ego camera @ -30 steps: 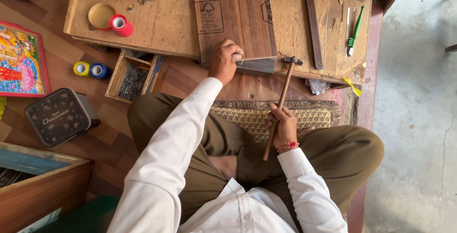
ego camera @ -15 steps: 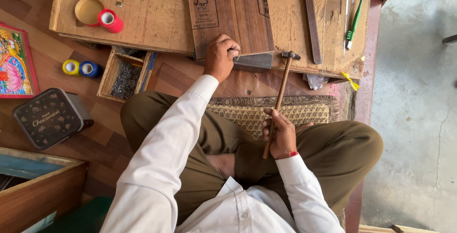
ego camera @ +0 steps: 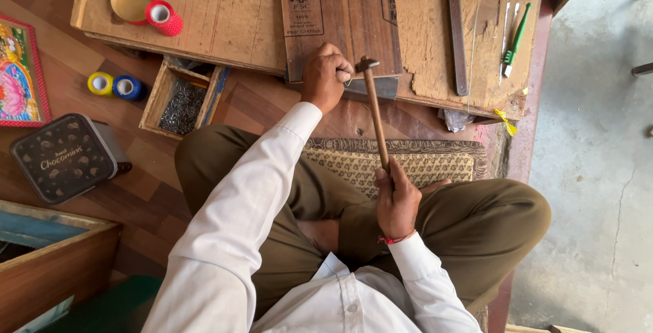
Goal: The person assembles wooden picture frames by attaching metal corner brackets to the back of each frame. They use a hammer to secure the brackets and repeatedly flip the frames over to check the alignment before stacking them.
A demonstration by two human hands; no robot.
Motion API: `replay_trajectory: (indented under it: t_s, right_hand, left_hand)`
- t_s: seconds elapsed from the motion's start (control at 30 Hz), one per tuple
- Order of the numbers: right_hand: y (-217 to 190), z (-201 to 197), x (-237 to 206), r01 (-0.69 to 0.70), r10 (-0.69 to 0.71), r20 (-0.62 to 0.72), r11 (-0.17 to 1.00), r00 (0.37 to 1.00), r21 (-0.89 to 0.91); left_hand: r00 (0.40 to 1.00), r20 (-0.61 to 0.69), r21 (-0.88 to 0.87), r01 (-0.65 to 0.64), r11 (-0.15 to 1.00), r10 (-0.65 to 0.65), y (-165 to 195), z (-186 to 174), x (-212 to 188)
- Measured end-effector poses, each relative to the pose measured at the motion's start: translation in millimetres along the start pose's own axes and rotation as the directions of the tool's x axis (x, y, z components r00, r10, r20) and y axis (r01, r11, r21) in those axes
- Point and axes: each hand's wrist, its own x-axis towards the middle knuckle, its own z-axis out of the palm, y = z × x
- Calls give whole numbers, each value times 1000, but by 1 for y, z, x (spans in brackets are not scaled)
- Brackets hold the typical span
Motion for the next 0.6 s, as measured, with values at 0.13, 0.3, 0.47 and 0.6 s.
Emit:
replay_trajectory:
  t_s: [0.13, 0.3, 0.47, 0.6]
  right_hand:
    - [-7, 1, 5, 55, -52, 26, 990, 998, -131]
    - [-16, 1, 5, -119, 119, 18, 992, 993, -28]
    - [-11, 2, 10, -94, 110, 75, 978, 991, -188]
    - [-6, -2, 4, -169, 168, 41, 985, 985, 40]
  left_hand:
    - [999, 1, 29, 35, 999, -35, -3, 2, 2]
    - [1000, -7, 45, 6, 999, -6, -7, 3, 3]
    - [1000, 1, 37, 31, 999, -31, -6, 4, 2]
    - [999, -5, 4, -37, 999, 37, -12, 0, 5]
